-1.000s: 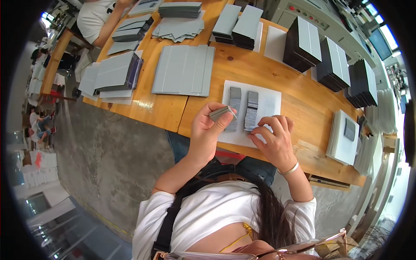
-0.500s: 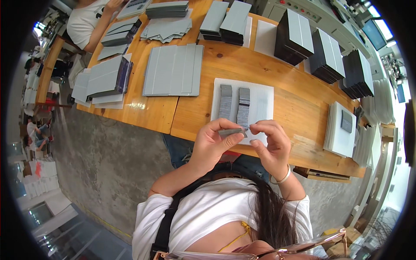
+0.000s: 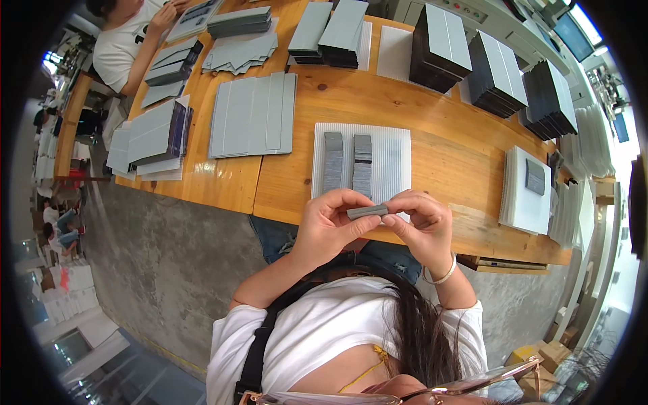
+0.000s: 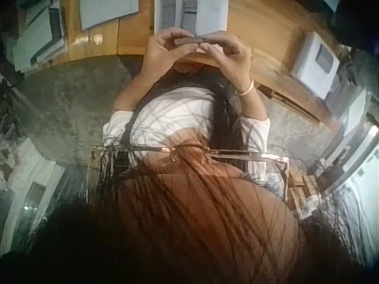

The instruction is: Assembling small hinges and components onto electronic device covers at a factory workbench.

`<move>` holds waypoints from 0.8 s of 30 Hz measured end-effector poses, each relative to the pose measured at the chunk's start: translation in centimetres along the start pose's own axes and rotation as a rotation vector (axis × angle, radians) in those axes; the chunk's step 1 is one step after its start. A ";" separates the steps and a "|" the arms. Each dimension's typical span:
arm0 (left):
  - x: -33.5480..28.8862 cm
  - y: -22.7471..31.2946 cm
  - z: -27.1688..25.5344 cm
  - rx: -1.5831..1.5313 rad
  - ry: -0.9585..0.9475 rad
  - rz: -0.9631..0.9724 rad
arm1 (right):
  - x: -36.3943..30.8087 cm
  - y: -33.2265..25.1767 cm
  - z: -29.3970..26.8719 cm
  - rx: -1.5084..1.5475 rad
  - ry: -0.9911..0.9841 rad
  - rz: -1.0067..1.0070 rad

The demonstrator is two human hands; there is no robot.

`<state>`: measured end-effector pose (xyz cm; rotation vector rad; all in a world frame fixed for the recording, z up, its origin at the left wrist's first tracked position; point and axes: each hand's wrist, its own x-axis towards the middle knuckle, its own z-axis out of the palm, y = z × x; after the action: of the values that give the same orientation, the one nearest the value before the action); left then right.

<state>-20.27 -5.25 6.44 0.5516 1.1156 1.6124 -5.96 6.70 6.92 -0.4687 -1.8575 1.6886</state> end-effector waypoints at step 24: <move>0.8 -0.7 -0.1 0.058 0.001 0.130 | -0.4 0.4 -0.8 0.233 -0.015 0.061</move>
<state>-20.26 -4.59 5.66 0.6731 1.1499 1.6961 -5.16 7.11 6.51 -0.4203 -1.6445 1.9255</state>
